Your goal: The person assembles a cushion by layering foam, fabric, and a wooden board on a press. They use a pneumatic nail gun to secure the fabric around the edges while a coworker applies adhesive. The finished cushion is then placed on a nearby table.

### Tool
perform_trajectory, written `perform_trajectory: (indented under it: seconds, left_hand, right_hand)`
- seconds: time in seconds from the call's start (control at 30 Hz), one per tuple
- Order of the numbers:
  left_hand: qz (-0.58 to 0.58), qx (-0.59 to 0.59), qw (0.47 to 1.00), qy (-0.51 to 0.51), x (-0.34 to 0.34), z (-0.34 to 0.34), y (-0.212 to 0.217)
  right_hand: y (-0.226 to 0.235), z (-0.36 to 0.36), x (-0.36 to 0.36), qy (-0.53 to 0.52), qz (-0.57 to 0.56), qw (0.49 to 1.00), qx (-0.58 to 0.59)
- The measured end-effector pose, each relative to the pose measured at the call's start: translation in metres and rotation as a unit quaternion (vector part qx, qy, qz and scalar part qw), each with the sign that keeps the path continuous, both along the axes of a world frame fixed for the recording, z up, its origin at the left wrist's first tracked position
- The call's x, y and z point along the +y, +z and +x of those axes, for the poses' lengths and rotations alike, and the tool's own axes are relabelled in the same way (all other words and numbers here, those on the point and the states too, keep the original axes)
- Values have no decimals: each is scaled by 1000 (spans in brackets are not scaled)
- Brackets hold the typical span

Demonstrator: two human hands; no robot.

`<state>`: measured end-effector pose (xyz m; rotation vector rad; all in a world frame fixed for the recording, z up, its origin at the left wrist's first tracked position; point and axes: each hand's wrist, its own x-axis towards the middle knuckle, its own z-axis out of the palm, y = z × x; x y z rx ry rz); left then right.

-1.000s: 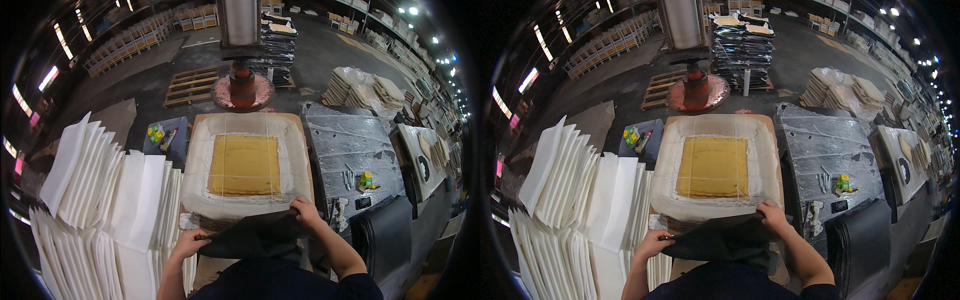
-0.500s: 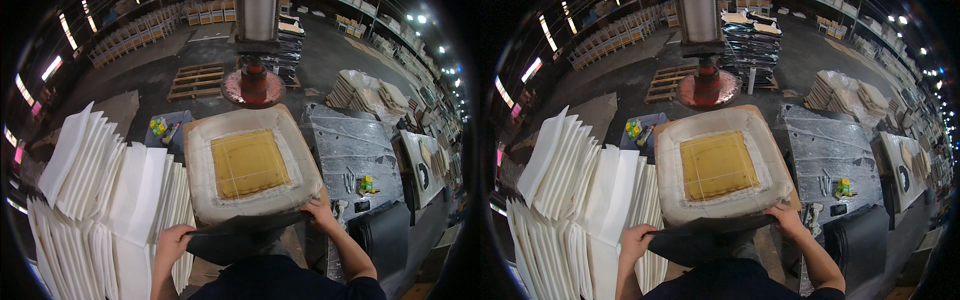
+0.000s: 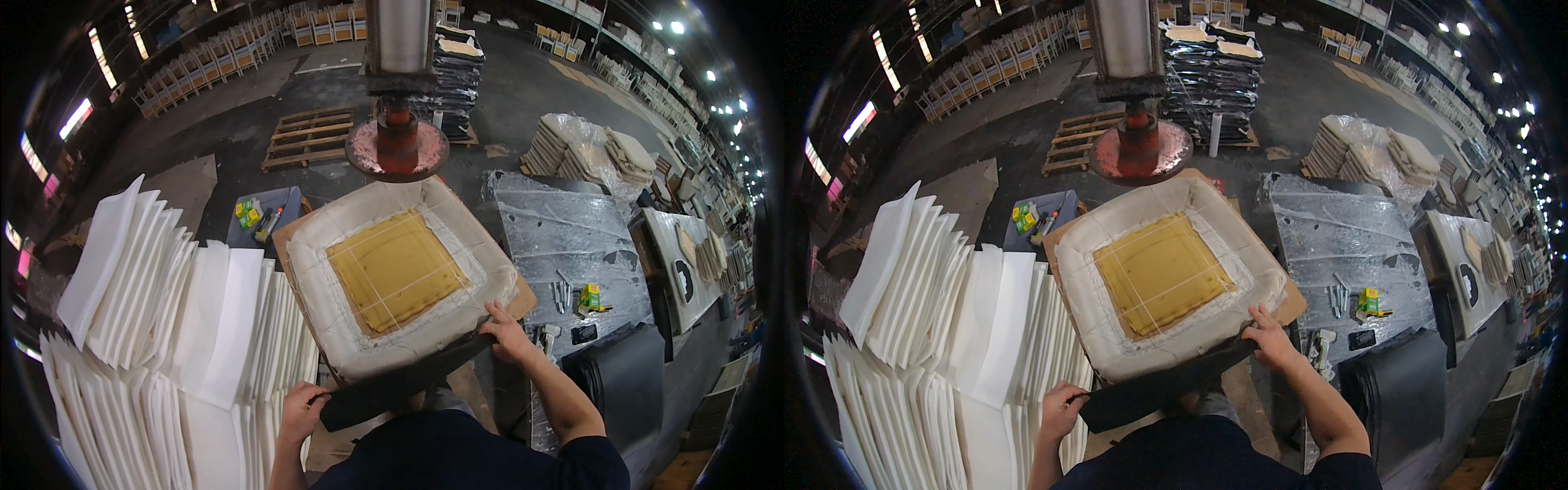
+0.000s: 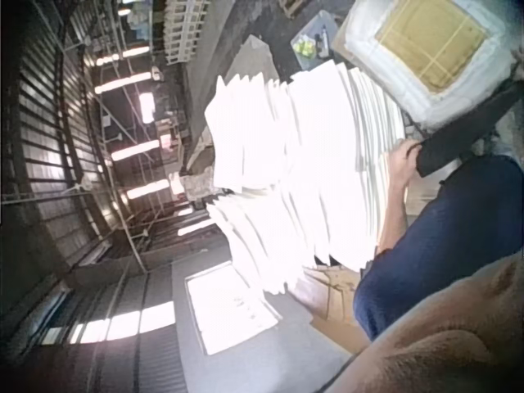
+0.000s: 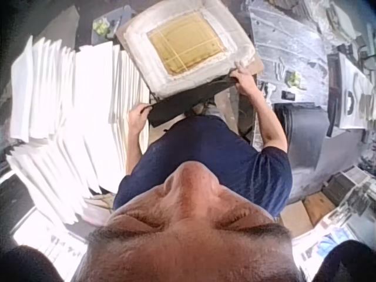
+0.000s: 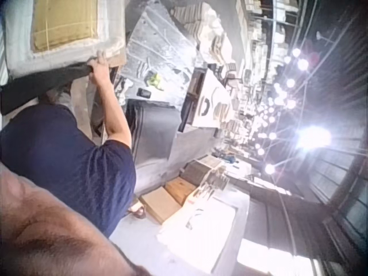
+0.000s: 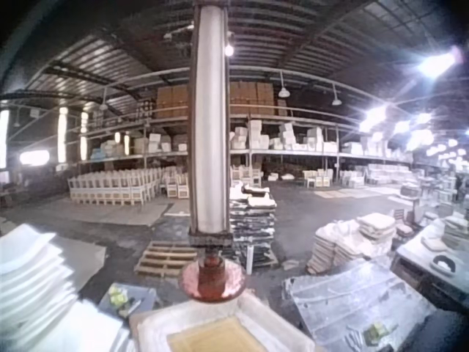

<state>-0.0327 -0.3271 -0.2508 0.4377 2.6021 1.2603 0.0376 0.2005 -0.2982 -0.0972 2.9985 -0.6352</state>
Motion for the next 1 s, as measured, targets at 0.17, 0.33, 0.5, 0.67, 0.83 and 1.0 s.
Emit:
perform_trajectory:
  seconds: [0.17, 0.33, 0.5, 0.67, 0.83, 1.0]
  left_hand:
    - [92, -131, 987, 24, -5, 9, -19]
    - [111, -226, 966, 52, -10, 19, -26]
    - [107, -209, 970, 66, -11, 20, -21]
    - [84, -205, 971, 90, -13, 15, -6]
    - [35, -172, 982, 73, 2, 4, 30]
    - [22, -178, 983, 31, 14, 3, 59]
  right_hand:
    - [8, -1, 9, 5, -53, 998, -16]
    - [19, 2, 18, 8, -126, 991, -43]
    - [24, 1, 29, 19, -150, 986, -74]
    - [27, -1, 32, 15, -111, 992, -50]
    - [20, 4, 42, -5, -83, 996, 16]
    - [12, 17, 53, -20, -90, 996, 9]
